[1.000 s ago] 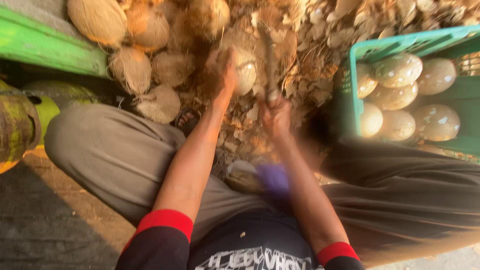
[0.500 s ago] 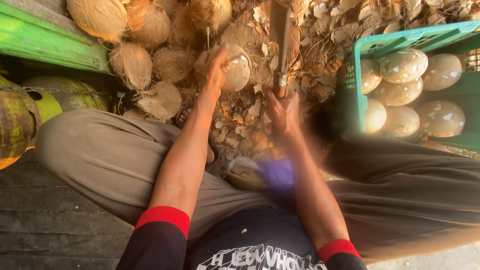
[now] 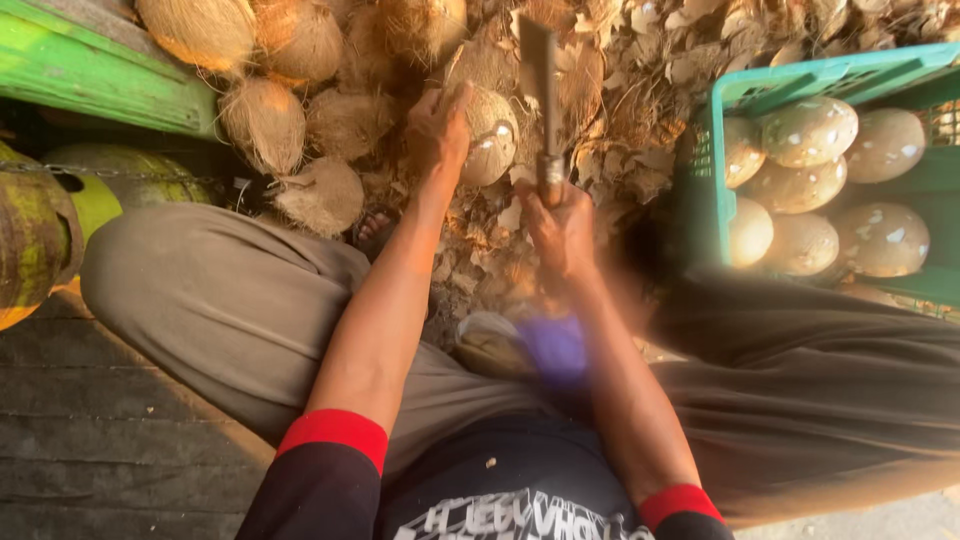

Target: The person sits on the floor and uses a machete to peel the fibrous husk off a coconut. They hold the coconut with one hand and strike it repeatedly with the machete, rotating it to remove the husk. The peeled coconut is then placed into a green crate.

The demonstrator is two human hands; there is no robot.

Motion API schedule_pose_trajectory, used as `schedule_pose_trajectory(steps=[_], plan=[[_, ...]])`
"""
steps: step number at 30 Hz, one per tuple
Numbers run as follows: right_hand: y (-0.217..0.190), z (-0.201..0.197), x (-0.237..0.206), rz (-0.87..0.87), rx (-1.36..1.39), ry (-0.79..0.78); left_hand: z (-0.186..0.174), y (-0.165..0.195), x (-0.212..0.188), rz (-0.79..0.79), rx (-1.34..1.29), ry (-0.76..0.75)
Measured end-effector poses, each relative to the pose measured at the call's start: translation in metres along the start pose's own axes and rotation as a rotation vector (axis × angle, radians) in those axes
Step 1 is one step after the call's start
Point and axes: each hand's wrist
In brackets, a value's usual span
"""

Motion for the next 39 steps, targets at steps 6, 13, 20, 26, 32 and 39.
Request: schedule_pose_trajectory(steps=[6, 13, 20, 26, 32, 39], plan=[[-0.001, 0.009, 0.005, 0.156, 0.152, 0.039, -0.003, 0.023, -0.009, -0.091, 0.063, 0.051], [0.008, 0.008, 0.003, -0.13, -0.083, 0.043, 0.006, 0.015, -0.006, -0.105, 0.055, 0.168], [0.021, 0.012, 0.029, 0.377, -0.303, 0.005, 0.001, 0.017, -0.021, -0.077, -0.035, 0.138], [0.034, 0.001, 0.017, -0.24, -0.29, 0.064, -0.007, 0.03, -0.035, -0.032, -0.006, 0.163], [0.068, 0.014, 0.039, 0.072, -0.227, -0.089, -0.015, 0.028, -0.014, -0.18, -0.078, 0.102], [0.054, 0.006, 0.033, 0.202, -0.412, -0.118, -0.01, 0.02, -0.031, 0.091, -0.011, 0.413]])
Point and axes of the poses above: each hand's wrist, its own x-axis towards the middle knuckle, its own z-axis out of the palm, y = z × x, and after that the axes turned 4 degrees about y, right-handed
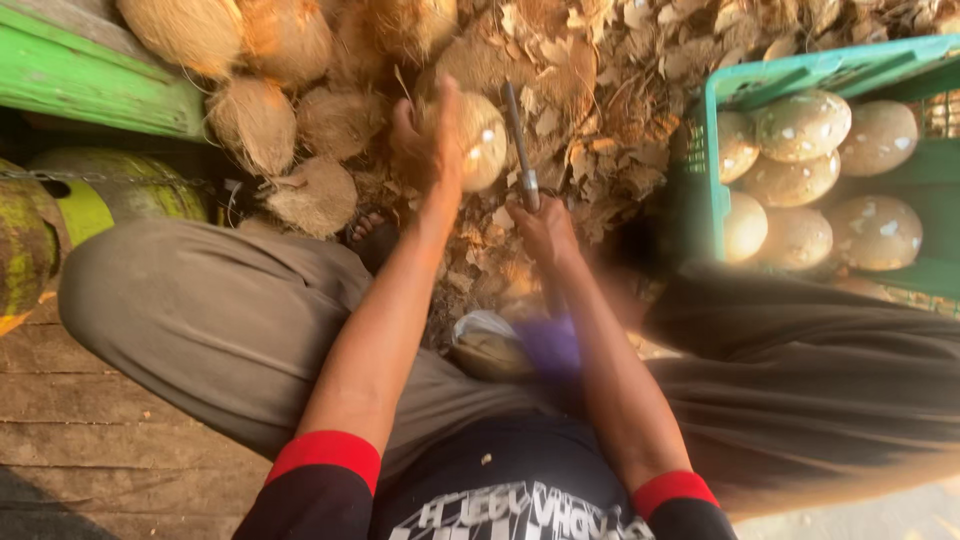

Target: The person sits on the floor and uses a machete to peel the fibrous husk off a coconut. They hold the coconut with one hand and strike it repeatedly with the machete, rotating it to remove the husk. The peeled coconut is then placed into a green crate.

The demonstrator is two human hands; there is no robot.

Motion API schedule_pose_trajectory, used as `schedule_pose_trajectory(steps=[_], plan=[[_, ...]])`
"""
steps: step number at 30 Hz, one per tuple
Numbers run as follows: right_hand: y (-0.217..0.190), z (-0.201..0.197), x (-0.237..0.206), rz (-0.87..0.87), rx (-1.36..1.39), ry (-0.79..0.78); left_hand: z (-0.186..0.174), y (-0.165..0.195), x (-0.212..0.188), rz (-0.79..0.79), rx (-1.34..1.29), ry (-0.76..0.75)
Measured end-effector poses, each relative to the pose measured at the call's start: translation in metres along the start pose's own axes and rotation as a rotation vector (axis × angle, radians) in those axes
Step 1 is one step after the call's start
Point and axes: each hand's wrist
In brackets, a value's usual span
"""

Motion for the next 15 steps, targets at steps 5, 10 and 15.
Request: schedule_pose_trajectory(steps=[5, 10, 15], plan=[[-0.038, -0.021, -0.035, 0.091, 0.494, 0.034, 0.011, -0.003, 0.012, -0.279, -0.022, -0.277], [-0.05, -0.029, -0.034, -0.468, 0.782, 0.044, 0.019, -0.014, 0.033, -0.249, 0.192, -0.321], [-0.042, -0.016, -0.032, -0.109, 0.339, -0.019, 0.022, -0.013, 0.038, 0.3, 0.885, -0.601]])
Point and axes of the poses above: each hand's wrist, its own x-axis towards the middle knuckle, its own z-axis out of the palm, y = z × x, and after that the axes turned 4 degrees about y, right-handed
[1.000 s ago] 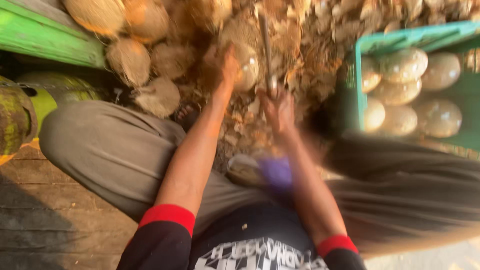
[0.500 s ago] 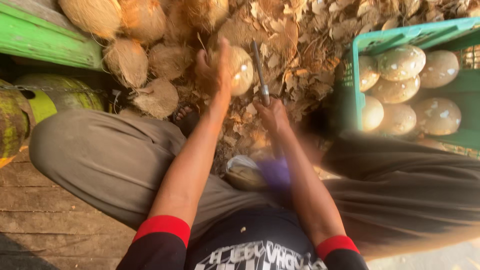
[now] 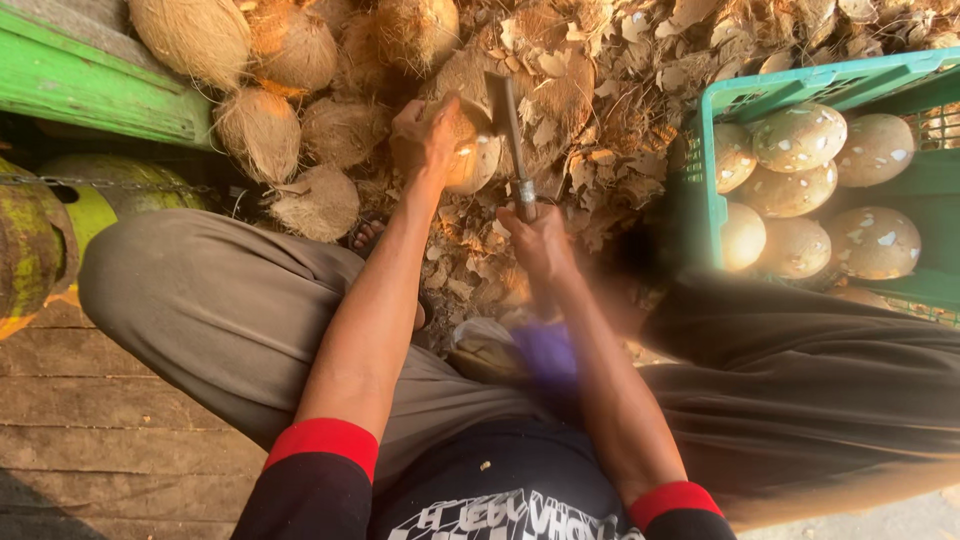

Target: The person sits on the floor and uses a machete to peel the fibrous husk off a coconut. They hold the coconut with one hand and strike it repeatedly with the machete, rotating it to remove the husk. The peeled coconut is then placed into a green crate.

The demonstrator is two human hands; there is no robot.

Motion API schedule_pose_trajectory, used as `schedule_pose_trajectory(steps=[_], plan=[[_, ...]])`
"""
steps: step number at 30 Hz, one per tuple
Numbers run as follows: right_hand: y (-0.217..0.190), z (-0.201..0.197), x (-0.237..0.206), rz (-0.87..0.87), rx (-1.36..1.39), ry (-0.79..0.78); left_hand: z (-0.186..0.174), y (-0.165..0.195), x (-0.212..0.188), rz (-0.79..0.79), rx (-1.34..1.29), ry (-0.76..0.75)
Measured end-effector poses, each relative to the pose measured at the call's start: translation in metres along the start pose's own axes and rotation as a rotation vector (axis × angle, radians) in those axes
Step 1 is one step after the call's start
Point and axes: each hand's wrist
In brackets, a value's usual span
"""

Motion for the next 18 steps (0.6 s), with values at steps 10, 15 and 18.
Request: schedule_pose_trajectory(steps=[10, 15, 18], plan=[[0.026, 0.013, 0.022, 0.164, -0.151, 0.051, -0.023, 0.006, -0.016, -0.408, -0.941, 0.158], [0.009, 0.011, 0.02, 0.227, -0.006, 0.16, -0.014, -0.004, 0.005, -0.475, -1.113, 0.07], [0.006, 0.001, 0.008, 0.204, 0.109, 0.099, -0.003, -0.008, 0.004, -0.485, -1.169, -0.031]])
Point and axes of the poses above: each hand's wrist, its own x-axis towards the middle knuckle, its own z-axis out of the palm, y = z × x, and after that the axes turned 4 degrees about y, right-handed
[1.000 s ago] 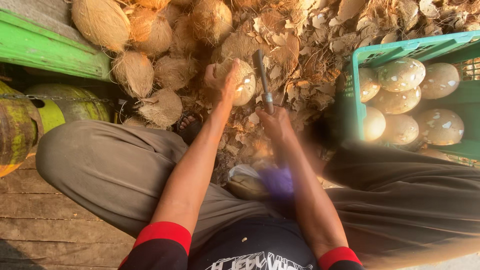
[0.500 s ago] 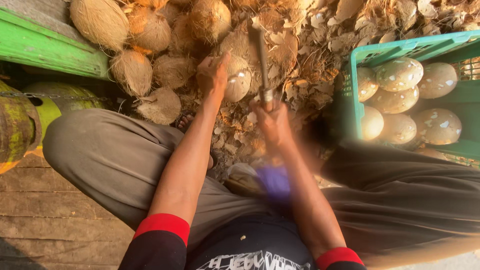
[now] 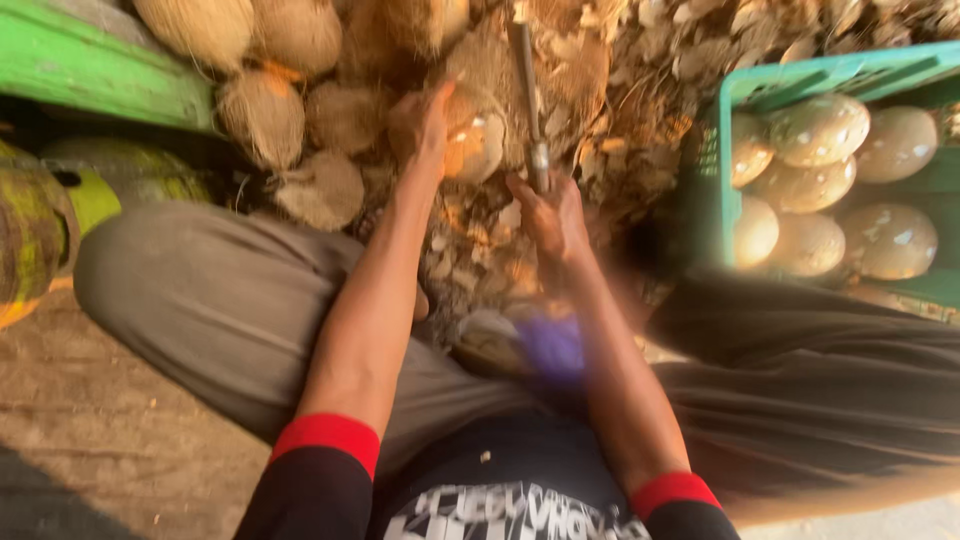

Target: The person sits on the floor and uses a machete to peel the fibrous husk off a coconut. They hold the coconut with one hand and strike it repeatedly with the machete, rotating it to remove the husk. The peeled coconut is then placed into a green crate.

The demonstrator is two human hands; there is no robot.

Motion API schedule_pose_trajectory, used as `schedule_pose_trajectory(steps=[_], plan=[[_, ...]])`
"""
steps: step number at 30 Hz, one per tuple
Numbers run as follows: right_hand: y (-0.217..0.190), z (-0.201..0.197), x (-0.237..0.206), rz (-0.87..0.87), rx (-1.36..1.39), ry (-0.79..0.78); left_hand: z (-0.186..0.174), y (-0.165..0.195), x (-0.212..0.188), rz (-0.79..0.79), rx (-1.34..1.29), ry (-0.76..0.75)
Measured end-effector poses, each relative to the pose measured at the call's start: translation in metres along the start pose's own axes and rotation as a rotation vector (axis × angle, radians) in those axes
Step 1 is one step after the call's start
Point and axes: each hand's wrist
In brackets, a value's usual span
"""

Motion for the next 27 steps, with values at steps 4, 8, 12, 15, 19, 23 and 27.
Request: schedule_pose_trajectory(steps=[4, 8, 12, 15, 19, 23, 27], plan=[[0.01, -0.008, 0.01, -0.316, 0.015, -0.047, 0.013, -0.014, -0.006, 0.093, -0.162, 0.105], [0.025, -0.005, 0.019, -0.441, -0.285, 0.135, 0.022, -0.008, -0.036, 0.174, -0.119, 0.194], [0.024, -0.009, 0.007, -0.236, -0.199, 0.053, 0.023, -0.003, -0.057, 0.166, -0.157, 0.178], [0.019, -0.012, -0.004, -0.427, -0.049, 0.04, 0.026, -0.005, -0.055, 0.163, 0.009, 0.249], [0.02, -0.006, 0.009, -0.149, 0.079, 0.003, 0.022, -0.005, -0.041, 0.23, 0.01, 0.279], [0.028, -0.002, 0.034, 0.056, -0.109, 0.041, 0.013, -0.006, -0.039, 0.22, 0.012, 0.28], [0.028, -0.006, 0.029, -0.134, -0.217, 0.013, 0.02, -0.015, -0.042, 0.106, -0.223, 0.185]])
Point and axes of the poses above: each hand's wrist, its own x-axis towards the middle knuckle, its own z-axis out of the palm, y = z × x, and after that the axes turned 4 degrees about y, right-handed
